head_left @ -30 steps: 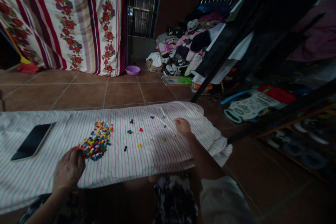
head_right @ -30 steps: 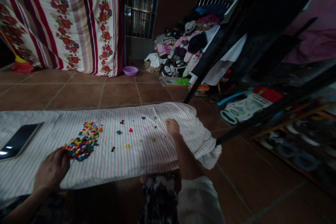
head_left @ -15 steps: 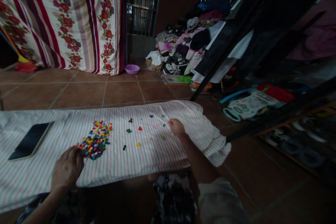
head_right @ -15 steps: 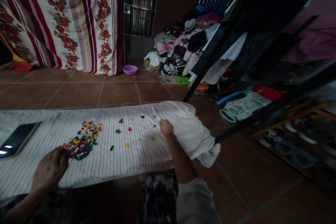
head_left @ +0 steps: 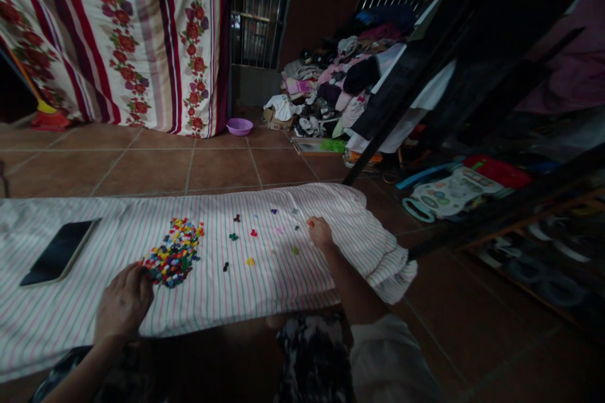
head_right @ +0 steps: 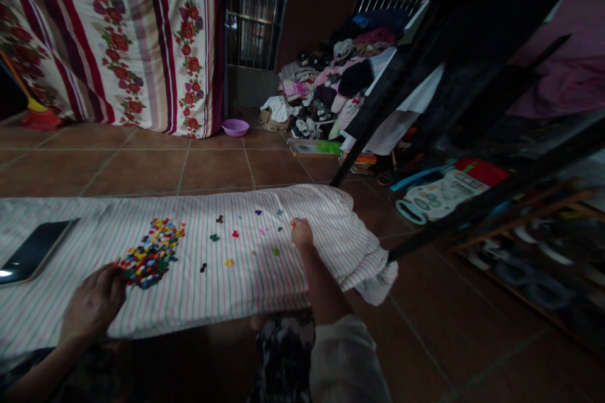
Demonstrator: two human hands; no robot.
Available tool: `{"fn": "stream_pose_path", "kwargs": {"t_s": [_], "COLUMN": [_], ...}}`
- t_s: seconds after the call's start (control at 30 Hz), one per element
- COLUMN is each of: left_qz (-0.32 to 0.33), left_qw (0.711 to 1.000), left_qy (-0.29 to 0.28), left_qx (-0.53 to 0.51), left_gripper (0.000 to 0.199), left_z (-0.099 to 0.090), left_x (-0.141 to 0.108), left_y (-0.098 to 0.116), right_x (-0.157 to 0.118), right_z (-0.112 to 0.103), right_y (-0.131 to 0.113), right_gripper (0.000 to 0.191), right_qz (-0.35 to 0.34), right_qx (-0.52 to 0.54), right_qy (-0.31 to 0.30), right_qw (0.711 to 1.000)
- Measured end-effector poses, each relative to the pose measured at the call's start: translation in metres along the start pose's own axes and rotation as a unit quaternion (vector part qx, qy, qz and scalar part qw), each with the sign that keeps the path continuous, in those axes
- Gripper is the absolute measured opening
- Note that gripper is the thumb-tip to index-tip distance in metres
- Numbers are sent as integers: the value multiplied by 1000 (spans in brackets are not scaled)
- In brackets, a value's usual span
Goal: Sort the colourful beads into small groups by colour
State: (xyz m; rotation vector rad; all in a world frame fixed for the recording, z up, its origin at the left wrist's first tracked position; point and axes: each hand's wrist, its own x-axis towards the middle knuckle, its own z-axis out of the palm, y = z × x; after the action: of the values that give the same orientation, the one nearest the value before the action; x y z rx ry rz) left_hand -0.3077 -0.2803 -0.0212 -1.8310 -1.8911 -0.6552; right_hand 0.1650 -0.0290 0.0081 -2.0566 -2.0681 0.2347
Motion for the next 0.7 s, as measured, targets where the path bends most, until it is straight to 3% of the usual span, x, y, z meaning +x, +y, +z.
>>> {"fn": "stream_pose_path", "kwargs": {"t_s": [0.23, 0.43, 0.6, 0.7], "left_qz": [-18, -24, -39, -21], "left_qw": [1000, 1000, 999, 1000], "left_qy": [-6, -4, -9, -14], "left_qx": [13, 4, -25, -8], "left_gripper": [25, 25, 22, 20], "left_z": [-1, -1, 0, 0], "left_x": [0, 1, -2, -2], "left_y": [1, 3, 2, 2], "right_x": [3, -4, -13, -16], "right_z": [4, 5, 8, 10], "right_y": [8, 16, 0, -16], "right_gripper": [35, 34, 32, 34], "right_qz": [-13, -34, -122, -137], "right_qx": [18, 67, 102, 85], "right_qy": [6, 76, 58, 40], "right_qw": [1000, 994, 986, 986]}}
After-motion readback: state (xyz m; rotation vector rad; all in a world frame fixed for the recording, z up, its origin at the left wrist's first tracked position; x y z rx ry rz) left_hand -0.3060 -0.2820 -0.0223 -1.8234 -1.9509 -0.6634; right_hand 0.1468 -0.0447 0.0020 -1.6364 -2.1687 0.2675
